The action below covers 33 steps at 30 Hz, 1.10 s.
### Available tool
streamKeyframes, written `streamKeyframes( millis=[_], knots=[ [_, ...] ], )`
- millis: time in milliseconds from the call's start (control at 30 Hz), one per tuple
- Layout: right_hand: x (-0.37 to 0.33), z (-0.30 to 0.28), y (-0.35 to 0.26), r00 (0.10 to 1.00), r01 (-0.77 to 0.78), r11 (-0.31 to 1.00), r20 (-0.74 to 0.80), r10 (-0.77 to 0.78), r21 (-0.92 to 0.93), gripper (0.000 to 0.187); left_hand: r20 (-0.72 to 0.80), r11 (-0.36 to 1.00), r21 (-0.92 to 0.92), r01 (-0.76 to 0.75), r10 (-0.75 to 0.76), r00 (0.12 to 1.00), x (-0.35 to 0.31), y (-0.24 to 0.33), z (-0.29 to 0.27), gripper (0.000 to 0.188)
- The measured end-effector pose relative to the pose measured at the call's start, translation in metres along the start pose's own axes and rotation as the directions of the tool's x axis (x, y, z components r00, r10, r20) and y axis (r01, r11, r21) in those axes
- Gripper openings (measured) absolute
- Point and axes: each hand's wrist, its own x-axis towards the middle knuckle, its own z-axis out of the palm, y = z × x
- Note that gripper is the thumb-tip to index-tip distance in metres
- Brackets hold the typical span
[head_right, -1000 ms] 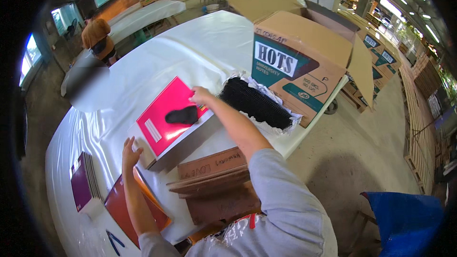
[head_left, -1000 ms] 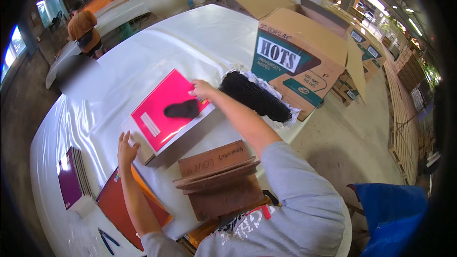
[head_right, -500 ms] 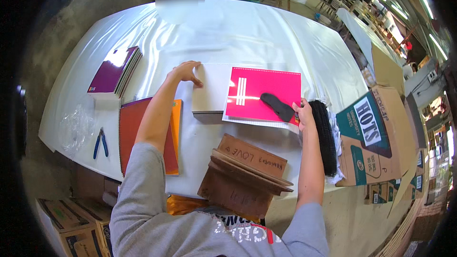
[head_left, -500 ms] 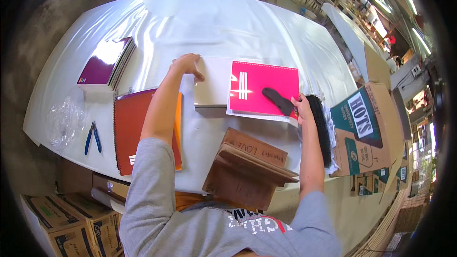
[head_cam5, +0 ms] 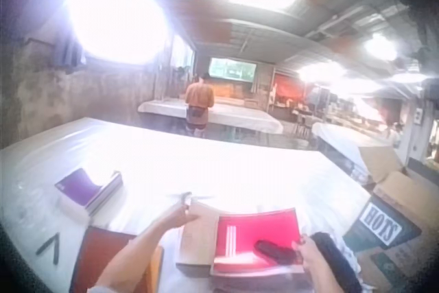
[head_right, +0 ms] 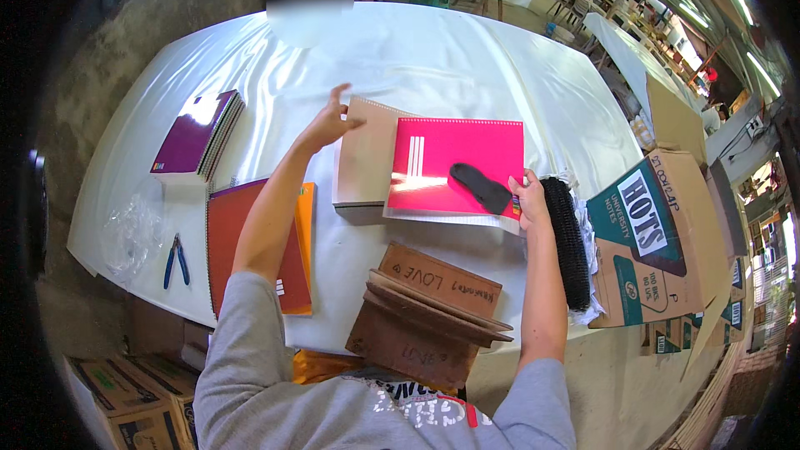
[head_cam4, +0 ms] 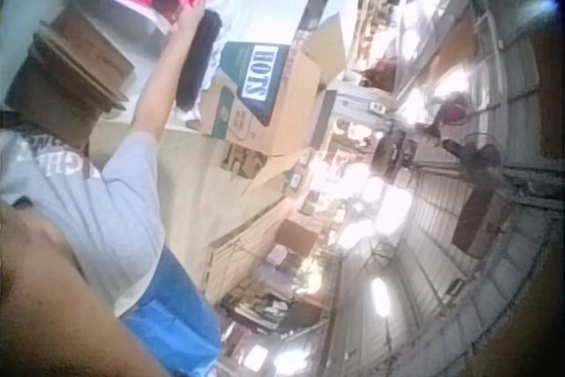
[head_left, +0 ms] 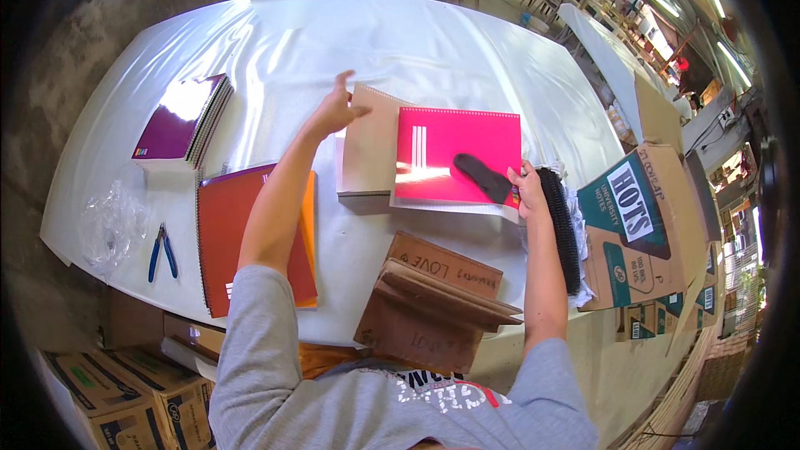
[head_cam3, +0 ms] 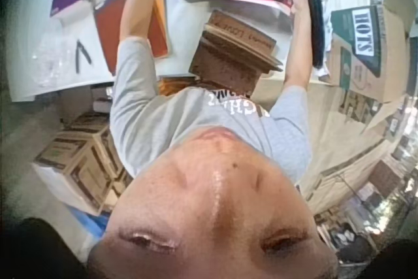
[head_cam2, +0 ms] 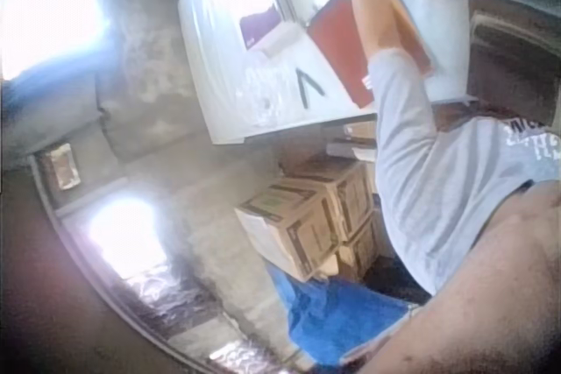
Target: The person takes spiral notebooks from stacks on a table, places them individually into a wooden jig, and runs a black object along the spiral binding.
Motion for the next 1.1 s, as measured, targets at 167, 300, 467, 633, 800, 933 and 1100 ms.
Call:
streamKeyframes(
  millis=[167,300,467,633,800,933,1100],
  knots=[
    [0.013,0.059,-0.012,0.992,0.121,0.989,0.026,-0.123,0.091,0.024,-0.018,0.875,-0.433,0.215,-0.247,0.969,-0.001,0.0,0.025,0.069],
    [0.021,0.095,-0.033,0.97,0.215,0.976,0.11,-0.218,0.04,0.021,0.052,0.763,-0.637,0.111,-0.101,0.994,0.0,-0.001,0.015,0.031],
    [0.029,0.111,-0.062,0.857,0.498,0.866,0.172,-0.486,-0.034,0.026,-0.085,0.641,-0.711,-0.289,0.329,0.94,-0.008,0.023,-0.009,0.016],
    [0.031,0.123,-0.055,0.829,0.53,0.847,0.23,-0.51,-0.032,0.044,-0.21,0.631,-0.656,-0.415,0.376,0.903,-0.025,0.035,-0.009,0.016],
    [0.034,0.13,-0.03,0.806,0.541,0.84,0.26,-0.532,0.043,0.065,-0.22,0.835,-0.448,-0.319,0.243,0.945,-0.035,0.007,0.016,0.014],
    [0.047,0.139,-0.04,0.874,0.459,0.867,0.273,-0.402,-0.195,0.056,-0.351,0.823,-0.477,-0.31,0.145,0.925,-0.032,0.012,0.026,0.015],
    [0.009,0.146,-0.111,0.733,0.643,0.766,0.282,-0.62,0.014,0.039,-0.568,0.846,-0.202,-0.494,0.31,0.763,-0.044,0.082,0.01,0.026]
  ],
)
